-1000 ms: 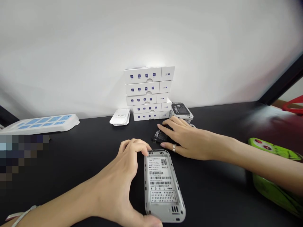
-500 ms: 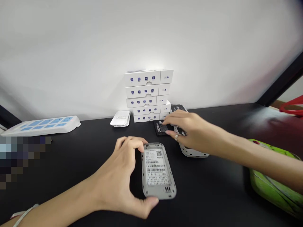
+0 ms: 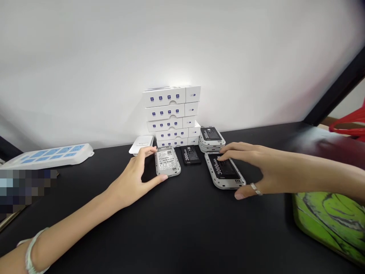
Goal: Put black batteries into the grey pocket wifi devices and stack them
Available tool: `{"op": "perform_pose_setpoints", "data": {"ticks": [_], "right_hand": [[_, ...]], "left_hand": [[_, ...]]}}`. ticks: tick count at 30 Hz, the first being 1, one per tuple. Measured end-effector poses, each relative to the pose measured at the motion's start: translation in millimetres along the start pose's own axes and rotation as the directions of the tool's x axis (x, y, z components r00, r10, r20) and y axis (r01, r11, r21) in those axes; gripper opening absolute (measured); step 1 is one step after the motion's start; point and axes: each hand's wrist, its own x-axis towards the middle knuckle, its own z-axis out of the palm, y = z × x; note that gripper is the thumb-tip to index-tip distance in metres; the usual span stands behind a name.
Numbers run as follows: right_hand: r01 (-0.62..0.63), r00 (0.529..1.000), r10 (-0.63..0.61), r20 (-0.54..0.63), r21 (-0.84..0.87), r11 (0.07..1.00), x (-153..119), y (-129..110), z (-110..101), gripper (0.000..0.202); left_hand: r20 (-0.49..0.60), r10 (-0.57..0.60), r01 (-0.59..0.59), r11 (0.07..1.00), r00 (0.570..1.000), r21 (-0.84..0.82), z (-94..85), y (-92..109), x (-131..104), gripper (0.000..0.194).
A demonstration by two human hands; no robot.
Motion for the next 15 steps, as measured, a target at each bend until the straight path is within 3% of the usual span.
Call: {"op": "perform_pose_setpoints", "data": {"ticks": [5,9,12,15], "right_hand": [[-0.065,0.997,0.066,0.040,-0.021,0.998,1.2,-9.6,-1.1,0.070],[-0.115,0.991,0.117,0.059,-0.036,0.993,2.6,-21.3,-5.5,0.061],[-0.149,0.985,0.147,0.087,0.008,0.989,2.4,-34.5,-9.9,0.063],[-0.115,0.989,0.104,0.107,0.099,0.988,0.3,-58.9,-9.4,0.072]], "left_hand": [[0.007,0.026,-0.026,1.000,1.000,-0.015,0.0,-0.7,-0.9,0.050],[-0.037,0.013,-0.013,1.000,0.999,-0.003,-0.9,1.7,-3.9,0.058],[-0.113,0.056,-0.052,0.998,0.992,0.039,-0.5,12.8,-10.9,0.056],[-0.059,0.130,-0.129,0.991,0.990,0.024,3.1,30.9,-23.6,0.051]]}}
